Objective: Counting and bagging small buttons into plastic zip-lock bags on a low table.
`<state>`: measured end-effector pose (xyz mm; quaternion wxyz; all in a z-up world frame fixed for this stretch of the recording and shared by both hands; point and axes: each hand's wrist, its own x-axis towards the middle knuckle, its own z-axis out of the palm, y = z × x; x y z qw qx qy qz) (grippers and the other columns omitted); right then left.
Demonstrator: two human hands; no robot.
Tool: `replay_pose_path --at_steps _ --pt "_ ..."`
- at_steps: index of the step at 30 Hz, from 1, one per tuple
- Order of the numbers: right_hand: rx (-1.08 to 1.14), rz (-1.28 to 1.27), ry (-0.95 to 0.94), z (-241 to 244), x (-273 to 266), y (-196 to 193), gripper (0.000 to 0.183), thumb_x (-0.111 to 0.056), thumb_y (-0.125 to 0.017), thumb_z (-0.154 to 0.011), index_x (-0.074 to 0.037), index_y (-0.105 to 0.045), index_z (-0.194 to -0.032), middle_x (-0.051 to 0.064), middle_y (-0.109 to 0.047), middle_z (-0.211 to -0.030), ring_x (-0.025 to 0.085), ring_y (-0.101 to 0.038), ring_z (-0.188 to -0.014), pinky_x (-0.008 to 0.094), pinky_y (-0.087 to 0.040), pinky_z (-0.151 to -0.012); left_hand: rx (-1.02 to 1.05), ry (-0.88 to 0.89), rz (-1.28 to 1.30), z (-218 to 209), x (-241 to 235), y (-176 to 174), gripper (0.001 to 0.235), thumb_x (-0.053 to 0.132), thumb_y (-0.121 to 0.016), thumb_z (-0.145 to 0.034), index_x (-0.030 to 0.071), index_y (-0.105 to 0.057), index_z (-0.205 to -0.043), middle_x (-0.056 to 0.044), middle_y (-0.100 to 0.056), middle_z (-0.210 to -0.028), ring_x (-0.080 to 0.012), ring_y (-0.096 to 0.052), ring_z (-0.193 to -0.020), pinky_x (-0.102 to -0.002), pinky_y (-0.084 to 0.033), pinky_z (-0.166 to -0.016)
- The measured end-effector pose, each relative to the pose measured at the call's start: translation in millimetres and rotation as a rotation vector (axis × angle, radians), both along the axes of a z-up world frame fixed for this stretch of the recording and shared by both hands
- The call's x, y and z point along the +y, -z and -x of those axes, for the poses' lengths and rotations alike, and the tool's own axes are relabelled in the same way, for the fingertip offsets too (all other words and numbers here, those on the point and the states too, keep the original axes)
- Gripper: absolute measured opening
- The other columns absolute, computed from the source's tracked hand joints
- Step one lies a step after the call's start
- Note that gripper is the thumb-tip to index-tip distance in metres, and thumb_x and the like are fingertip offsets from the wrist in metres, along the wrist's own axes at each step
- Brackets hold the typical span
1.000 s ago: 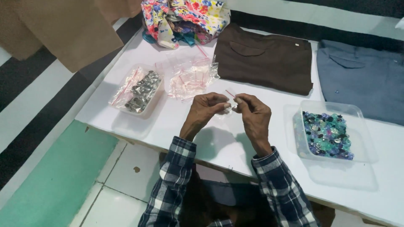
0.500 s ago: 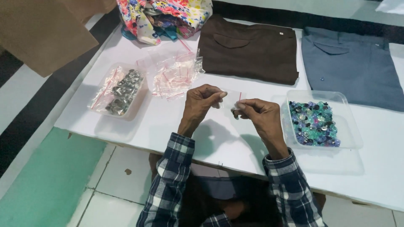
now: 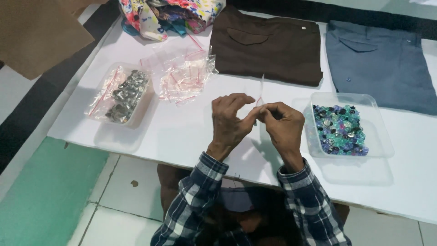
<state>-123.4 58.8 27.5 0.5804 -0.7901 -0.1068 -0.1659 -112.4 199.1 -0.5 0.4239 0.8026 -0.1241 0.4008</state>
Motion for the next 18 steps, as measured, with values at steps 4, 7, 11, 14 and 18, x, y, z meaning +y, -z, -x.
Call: replay_pose_path --at_steps 4,7,11,14,18 --pt "-0.057 0.056 -0.027 1 7 -10 0.012 0.005 -0.07 -0.091 0.001 -0.078 -0.098 0.02 -0.076 -0.081 0.025 -0.075 -0.078 0.033 -0.064 -0.068 0.065 0.219 0.277 -3 1 -12 0.007 0.019 -0.079 -0.087 0.02 -0.074 -0.092 0.003 -0.075 -0.083 -0.0151 -0.073 -0.068 -0.029 -0.053 -0.077" --pt "-0.005 0.041 -0.056 1 2 -9 0.014 0.002 -0.067 -0.093 -0.003 -0.079 -0.099 0.015 -0.077 -0.083 0.02 -0.075 -0.077 0.031 -0.064 -0.07 0.097 0.346 0.318 4 4 -23 0.006 0.013 -0.074 -0.091 0.017 -0.077 -0.094 -0.001 -0.076 -0.078 -0.0148 -0.073 -0.063 -0.027 -0.057 -0.072" --pt "-0.061 0.004 -0.005 1 4 -8 0.014 0.001 -0.062 -0.095 0.0 -0.075 -0.101 0.019 -0.076 -0.085 0.024 -0.076 -0.076 0.031 -0.065 -0.068 0.072 0.217 0.184 6 7 -25 0.007 0.01 -0.067 -0.094 0.01 -0.074 -0.094 -0.005 -0.075 -0.07 -0.0198 -0.074 -0.061 -0.028 -0.056 -0.067" --pt "-0.268 0.126 0.026 1 10 -5 0.016 0.008 -0.061 -0.094 0.002 -0.065 -0.108 0.021 -0.075 -0.097 0.029 -0.076 -0.078 0.034 -0.065 -0.064 0.034 0.127 0.038 11 3 -34 0.009 0.006 -0.063 -0.094 0.006 -0.072 -0.091 -0.005 -0.071 -0.062 -0.0206 -0.073 -0.057 -0.03 -0.058 -0.069" --pt "-0.596 0.412 0.002 -5 5 4 0.025 0.018 -0.06 -0.091 -0.001 -0.06 -0.107 0.014 -0.073 -0.104 0.032 -0.075 -0.084 0.034 -0.067 -0.063 0.037 0.006 -0.177 12 0 -47 0.009 0.004 -0.062 -0.092 0.006 -0.071 -0.088 -0.004 -0.068 -0.058 -0.0189 -0.072 -0.057 -0.03 -0.059 -0.074"
